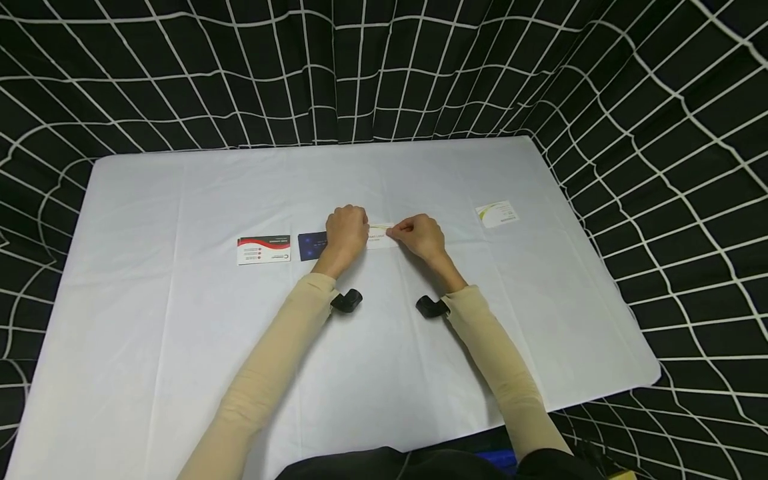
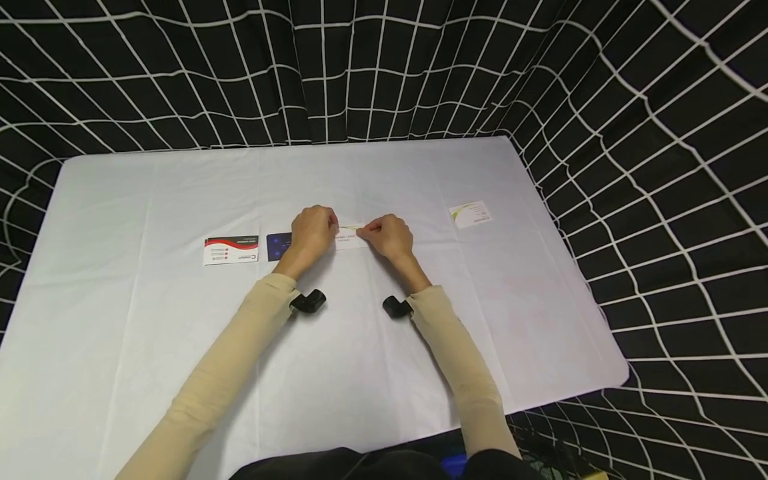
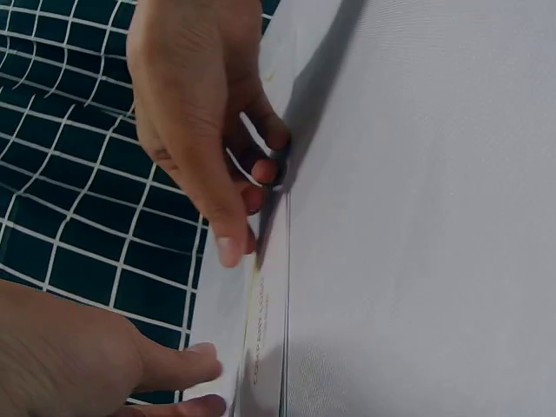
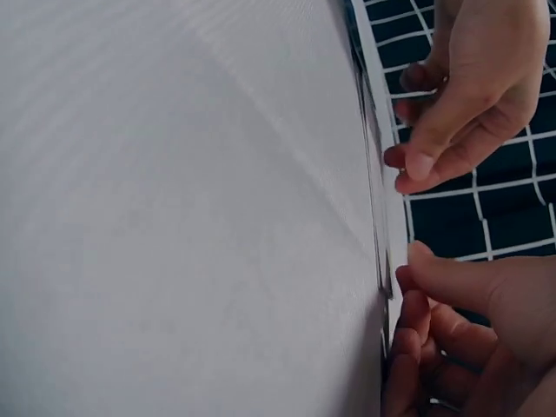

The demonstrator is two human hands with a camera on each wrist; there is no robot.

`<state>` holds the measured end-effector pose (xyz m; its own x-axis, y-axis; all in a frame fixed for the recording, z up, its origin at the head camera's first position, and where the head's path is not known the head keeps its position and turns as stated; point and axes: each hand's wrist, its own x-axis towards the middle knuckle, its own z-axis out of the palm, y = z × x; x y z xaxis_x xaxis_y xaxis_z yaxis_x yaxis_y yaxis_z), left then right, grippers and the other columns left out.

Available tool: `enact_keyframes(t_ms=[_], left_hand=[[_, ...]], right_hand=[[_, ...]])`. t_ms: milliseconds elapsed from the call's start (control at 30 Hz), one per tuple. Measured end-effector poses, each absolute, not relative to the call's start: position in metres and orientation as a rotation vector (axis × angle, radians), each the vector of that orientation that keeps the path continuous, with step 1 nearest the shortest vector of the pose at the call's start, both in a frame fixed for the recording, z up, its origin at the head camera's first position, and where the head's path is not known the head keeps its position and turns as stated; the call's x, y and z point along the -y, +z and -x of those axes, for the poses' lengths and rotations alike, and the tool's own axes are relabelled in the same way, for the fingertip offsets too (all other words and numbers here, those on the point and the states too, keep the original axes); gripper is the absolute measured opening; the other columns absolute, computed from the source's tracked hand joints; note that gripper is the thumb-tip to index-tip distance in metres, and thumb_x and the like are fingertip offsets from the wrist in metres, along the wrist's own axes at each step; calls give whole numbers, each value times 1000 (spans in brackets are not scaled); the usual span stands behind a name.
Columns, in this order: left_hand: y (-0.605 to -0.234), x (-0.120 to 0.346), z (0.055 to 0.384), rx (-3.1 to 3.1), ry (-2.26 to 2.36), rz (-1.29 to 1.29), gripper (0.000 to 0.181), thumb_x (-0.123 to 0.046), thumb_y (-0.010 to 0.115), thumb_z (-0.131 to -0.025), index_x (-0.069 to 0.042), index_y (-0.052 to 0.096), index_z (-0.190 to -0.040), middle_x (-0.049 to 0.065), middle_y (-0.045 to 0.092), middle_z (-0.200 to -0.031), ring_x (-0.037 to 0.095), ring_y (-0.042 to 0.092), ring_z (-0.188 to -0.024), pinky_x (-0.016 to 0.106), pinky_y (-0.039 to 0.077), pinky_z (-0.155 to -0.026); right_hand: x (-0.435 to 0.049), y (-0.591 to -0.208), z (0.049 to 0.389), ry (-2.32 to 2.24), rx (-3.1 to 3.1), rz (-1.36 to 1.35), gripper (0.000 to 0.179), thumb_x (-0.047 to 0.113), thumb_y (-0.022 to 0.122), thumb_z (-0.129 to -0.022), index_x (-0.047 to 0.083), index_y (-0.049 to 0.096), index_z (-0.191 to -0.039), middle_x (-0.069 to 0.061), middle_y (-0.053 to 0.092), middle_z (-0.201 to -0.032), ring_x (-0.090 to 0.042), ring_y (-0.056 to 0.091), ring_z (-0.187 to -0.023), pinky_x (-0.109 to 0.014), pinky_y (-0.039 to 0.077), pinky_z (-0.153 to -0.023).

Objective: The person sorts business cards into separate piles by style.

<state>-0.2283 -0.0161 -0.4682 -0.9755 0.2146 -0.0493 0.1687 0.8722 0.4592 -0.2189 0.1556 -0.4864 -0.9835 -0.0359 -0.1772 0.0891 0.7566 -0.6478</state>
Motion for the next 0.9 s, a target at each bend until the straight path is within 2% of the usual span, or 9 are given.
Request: enact_keyframes(t_ms=[200,367,467,600,767,900], left_hand=[[-472,6,224,-2928,759,-407,17,-14,65,-95,-3,72,-104,14,67,-101,31,58,-96,41,46,-88],[-478,-16,221,-2887,872,-597,21,-14,64,-95,-5,70,-112,13,68,-105,30,57,-97,41,44,-90],[-478,-34,220,-2847,912,-671,29,-15,61,-97,-5,65,-124,15,66,-115,32,57,-104,42,43,-94],[-479,-55,219,-2799,862,-634,42,-20,60,-99,-5,54,-137,14,60,-129,32,52,-119,40,40,-103],[-481,-77,217,-2736,883,-602,43,-23,59,-99,-5,54,-138,13,57,-133,30,49,-124,38,39,-105],[-482,-95,219,-2668,935,-629,45,-26,56,-101,-3,52,-139,15,55,-137,29,48,-130,37,41,-105]], right_hand=[[-161,-484,216,-1107,-2736,20,24,28,70,-91,5,77,-95,-8,71,-80,-13,52,-64,-25,39,-57],[-178,-478,220,-1082,-2685,187,28,26,68,-93,2,73,-106,-11,71,-92,-20,63,-83,-31,47,-75],[-195,-472,219,-1050,-2703,213,30,24,69,-93,1,70,-111,-14,70,-98,-27,66,-92,-38,49,-82],[-219,-468,219,-998,-2788,70,29,20,69,-93,0,69,-114,-17,70,-103,-32,67,-97,-43,51,-83],[-258,-469,223,-928,-2928,-256,34,17,67,-92,-2,66,-120,-21,68,-110,-37,65,-100,-50,50,-81],[-293,-472,232,-896,-2958,-414,44,16,68,-91,-6,59,-128,-26,62,-121,-42,59,-108,-55,46,-90]])
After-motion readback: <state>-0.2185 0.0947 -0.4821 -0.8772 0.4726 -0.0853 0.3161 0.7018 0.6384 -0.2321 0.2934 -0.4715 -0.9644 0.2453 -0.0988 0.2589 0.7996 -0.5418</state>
